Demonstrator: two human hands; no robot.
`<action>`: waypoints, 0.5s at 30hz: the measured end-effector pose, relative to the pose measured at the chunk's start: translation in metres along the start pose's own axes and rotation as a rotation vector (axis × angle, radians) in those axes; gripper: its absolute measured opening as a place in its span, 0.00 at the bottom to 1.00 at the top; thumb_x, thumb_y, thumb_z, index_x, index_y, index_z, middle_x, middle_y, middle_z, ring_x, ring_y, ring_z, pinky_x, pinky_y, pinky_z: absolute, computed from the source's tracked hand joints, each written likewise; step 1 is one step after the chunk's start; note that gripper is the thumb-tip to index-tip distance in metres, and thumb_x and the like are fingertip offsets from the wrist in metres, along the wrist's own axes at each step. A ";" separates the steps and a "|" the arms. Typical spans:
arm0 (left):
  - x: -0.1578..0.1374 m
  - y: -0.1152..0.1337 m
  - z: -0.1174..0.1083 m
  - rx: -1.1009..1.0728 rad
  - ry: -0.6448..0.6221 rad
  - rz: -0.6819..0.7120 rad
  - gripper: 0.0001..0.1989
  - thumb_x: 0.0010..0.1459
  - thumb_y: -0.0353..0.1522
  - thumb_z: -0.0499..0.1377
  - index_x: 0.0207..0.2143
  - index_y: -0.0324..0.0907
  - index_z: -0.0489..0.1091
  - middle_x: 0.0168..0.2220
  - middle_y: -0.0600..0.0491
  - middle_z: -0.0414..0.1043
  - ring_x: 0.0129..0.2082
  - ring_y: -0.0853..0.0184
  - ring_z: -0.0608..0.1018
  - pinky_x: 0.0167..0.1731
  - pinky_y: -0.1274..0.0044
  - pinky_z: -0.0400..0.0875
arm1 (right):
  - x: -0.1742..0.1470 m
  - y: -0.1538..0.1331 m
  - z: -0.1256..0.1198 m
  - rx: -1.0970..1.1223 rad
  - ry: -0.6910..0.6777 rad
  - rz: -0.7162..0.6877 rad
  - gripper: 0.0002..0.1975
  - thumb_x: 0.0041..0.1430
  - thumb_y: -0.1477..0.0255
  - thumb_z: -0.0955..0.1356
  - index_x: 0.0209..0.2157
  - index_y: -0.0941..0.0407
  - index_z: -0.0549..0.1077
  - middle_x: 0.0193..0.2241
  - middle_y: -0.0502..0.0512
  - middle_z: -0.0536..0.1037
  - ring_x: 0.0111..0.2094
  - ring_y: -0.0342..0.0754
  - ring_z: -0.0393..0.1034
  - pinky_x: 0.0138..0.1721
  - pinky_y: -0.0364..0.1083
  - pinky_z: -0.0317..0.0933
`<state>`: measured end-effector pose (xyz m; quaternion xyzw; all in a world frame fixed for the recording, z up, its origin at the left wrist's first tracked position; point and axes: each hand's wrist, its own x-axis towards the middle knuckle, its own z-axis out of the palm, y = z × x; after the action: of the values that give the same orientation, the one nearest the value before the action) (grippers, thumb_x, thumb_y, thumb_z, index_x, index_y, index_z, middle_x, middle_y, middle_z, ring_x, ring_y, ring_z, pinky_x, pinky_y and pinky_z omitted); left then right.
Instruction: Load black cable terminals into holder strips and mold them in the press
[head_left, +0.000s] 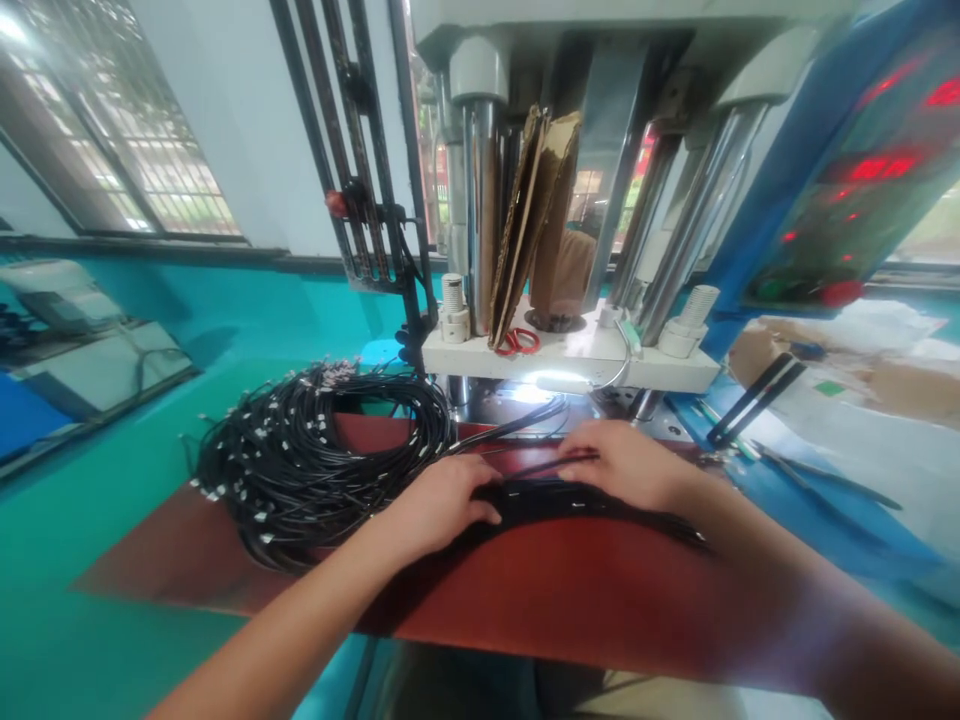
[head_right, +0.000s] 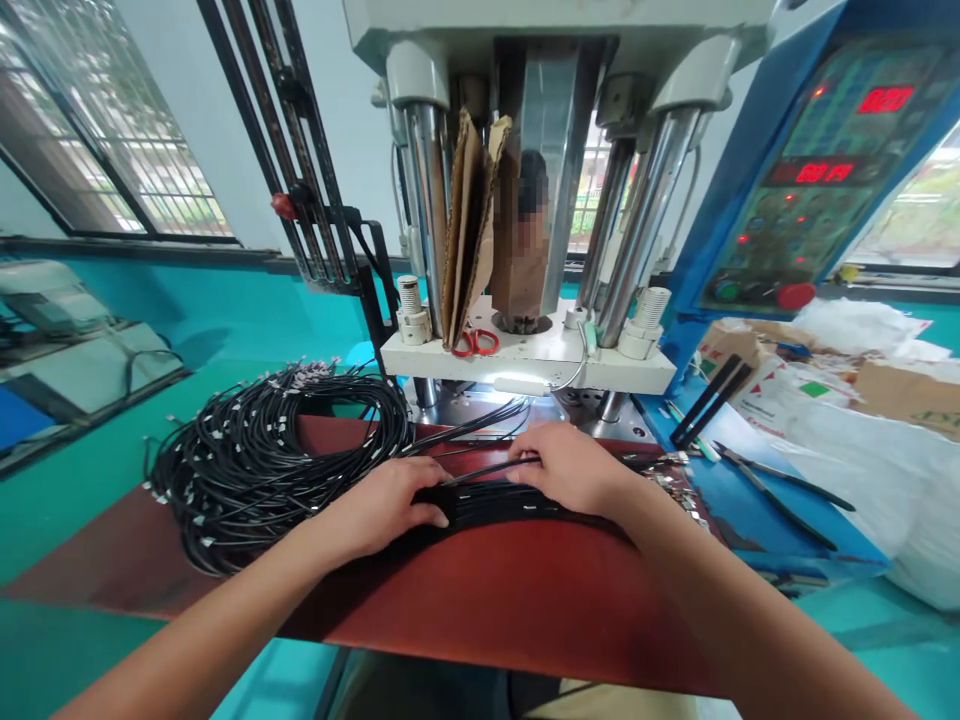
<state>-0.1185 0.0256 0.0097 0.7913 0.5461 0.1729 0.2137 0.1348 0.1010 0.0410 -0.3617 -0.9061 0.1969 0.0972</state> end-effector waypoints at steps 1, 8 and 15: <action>0.000 -0.001 0.004 0.008 0.005 0.000 0.14 0.50 0.36 0.64 0.40 0.43 0.75 0.39 0.51 0.75 0.40 0.60 0.75 0.42 0.75 0.65 | 0.001 -0.001 0.001 -0.006 -0.047 0.000 0.12 0.57 0.64 0.68 0.40 0.53 0.77 0.37 0.56 0.77 0.38 0.54 0.69 0.40 0.48 0.60; 0.006 -0.002 0.003 0.021 -0.011 0.003 0.13 0.53 0.34 0.60 0.42 0.43 0.75 0.40 0.50 0.74 0.41 0.61 0.75 0.43 0.75 0.67 | 0.012 -0.001 0.012 0.072 -0.212 -0.025 0.16 0.55 0.62 0.69 0.43 0.53 0.78 0.37 0.55 0.77 0.37 0.52 0.69 0.40 0.46 0.60; 0.009 -0.001 -0.005 0.040 0.004 -0.002 0.10 0.57 0.32 0.55 0.38 0.42 0.74 0.40 0.50 0.75 0.40 0.61 0.75 0.42 0.74 0.67 | 0.021 0.005 0.008 0.065 -0.219 0.017 0.12 0.54 0.63 0.69 0.35 0.55 0.79 0.29 0.53 0.78 0.29 0.49 0.69 0.31 0.45 0.58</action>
<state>-0.1184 0.0348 0.0139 0.7944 0.5508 0.1635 0.1970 0.1207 0.1167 0.0322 -0.3424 -0.9013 0.2652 0.0078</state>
